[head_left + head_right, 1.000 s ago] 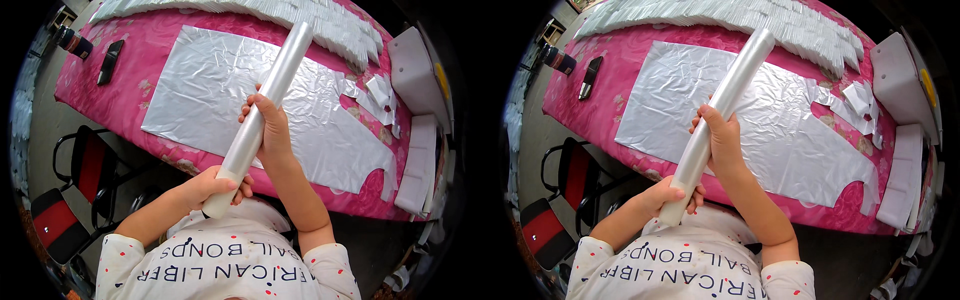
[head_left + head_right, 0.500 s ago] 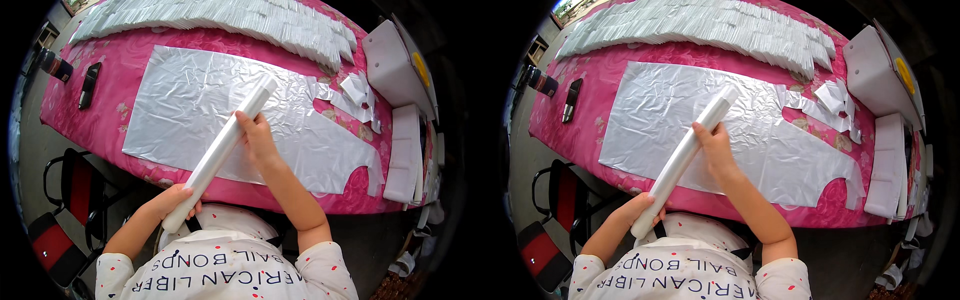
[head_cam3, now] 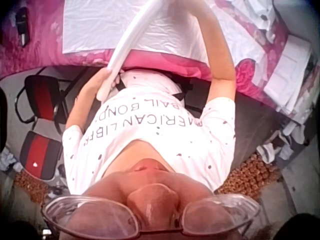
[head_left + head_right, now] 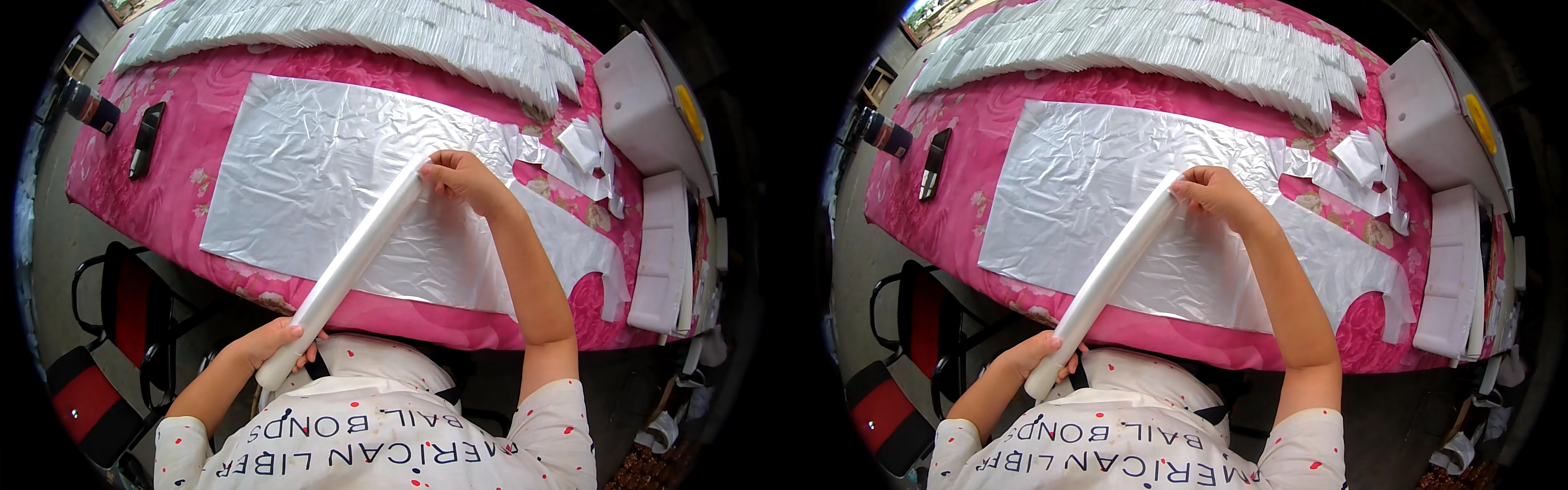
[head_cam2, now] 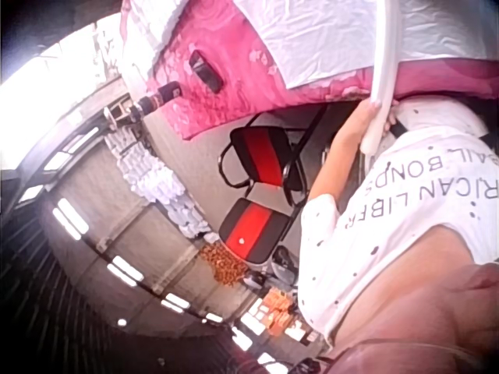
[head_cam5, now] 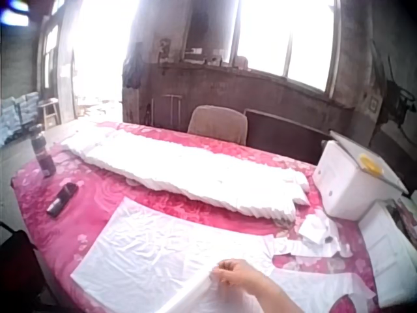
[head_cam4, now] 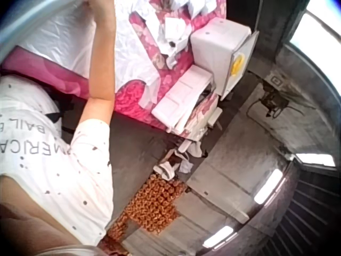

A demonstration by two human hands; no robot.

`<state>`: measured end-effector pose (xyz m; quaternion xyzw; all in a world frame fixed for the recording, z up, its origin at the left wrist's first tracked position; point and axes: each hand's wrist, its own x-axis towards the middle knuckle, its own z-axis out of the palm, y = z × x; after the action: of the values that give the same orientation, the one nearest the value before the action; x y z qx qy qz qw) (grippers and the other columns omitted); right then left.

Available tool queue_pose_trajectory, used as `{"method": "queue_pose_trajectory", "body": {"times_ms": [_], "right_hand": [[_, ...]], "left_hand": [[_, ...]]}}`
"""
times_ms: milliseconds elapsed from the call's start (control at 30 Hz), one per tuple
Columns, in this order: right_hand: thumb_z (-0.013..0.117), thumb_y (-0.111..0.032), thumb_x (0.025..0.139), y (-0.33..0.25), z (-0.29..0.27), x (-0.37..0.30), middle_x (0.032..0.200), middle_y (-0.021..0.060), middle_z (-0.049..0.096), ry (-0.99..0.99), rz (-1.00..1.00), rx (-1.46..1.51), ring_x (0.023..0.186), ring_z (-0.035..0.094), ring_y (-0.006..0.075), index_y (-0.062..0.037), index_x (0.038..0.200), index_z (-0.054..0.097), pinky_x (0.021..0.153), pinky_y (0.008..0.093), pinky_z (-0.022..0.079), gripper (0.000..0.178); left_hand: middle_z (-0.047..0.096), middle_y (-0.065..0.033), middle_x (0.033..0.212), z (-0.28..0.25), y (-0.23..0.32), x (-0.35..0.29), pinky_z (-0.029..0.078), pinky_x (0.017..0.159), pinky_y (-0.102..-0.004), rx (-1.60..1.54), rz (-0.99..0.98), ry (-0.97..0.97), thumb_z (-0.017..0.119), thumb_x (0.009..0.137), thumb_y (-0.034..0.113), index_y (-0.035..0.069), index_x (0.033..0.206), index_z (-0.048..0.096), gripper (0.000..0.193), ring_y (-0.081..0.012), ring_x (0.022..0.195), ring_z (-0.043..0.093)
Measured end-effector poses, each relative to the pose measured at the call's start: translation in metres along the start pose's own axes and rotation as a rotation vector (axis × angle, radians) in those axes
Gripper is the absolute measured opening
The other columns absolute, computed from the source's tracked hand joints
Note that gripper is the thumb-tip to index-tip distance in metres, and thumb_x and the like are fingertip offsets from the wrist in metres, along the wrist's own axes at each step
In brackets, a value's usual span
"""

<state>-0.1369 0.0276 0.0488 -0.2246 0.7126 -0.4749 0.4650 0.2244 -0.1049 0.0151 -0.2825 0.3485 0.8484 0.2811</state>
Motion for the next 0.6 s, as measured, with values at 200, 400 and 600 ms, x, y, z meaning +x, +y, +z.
{"method": "queue_pose_trajectory", "body": {"times_ms": [200,400,600], "right_hand": [[0.063,-0.018,0.083,0.01,-0.001,-0.001,0.067,-0.0035,0.055,0.016,-0.086,-0.043,0.059,0.046,0.004,-0.0031,0.084,0.063,0.054,0.0198,0.038,0.015],[0.061,-0.016,0.084,0.041,-0.07,-0.004,0.067,-0.0025,0.054,0.434,-0.213,-0.069,0.058,0.047,0.0042,-0.0004,0.086,0.063,0.054,0.0187,0.04,0.016],[0.059,-0.017,0.086,0.094,-0.199,-0.042,0.065,-0.0033,0.053,0.882,-0.227,-0.129,0.052,0.045,0.0038,-0.0023,0.085,0.062,0.047,0.0181,0.036,0.015]], "left_hand": [[0.06,-0.0104,0.073,0.001,0.006,-0.003,0.048,0.051,-0.0277,0.018,-0.003,-0.011,0.069,0.067,0.055,0.001,0.11,0.054,0.07,-0.014,0.055,0.057],[0.061,-0.0095,0.08,0.003,0.015,-0.006,0.049,0.058,-0.0264,0.104,-0.067,-0.03,0.069,0.071,0.045,0.001,0.114,0.05,0.064,-0.0125,0.061,0.058],[0.062,-0.0103,0.094,-0.016,0.012,-0.028,0.048,0.08,-0.0295,0.268,-0.185,-0.111,0.066,0.079,0.024,0.001,0.119,0.046,0.05,-0.0147,0.083,0.059]]}}
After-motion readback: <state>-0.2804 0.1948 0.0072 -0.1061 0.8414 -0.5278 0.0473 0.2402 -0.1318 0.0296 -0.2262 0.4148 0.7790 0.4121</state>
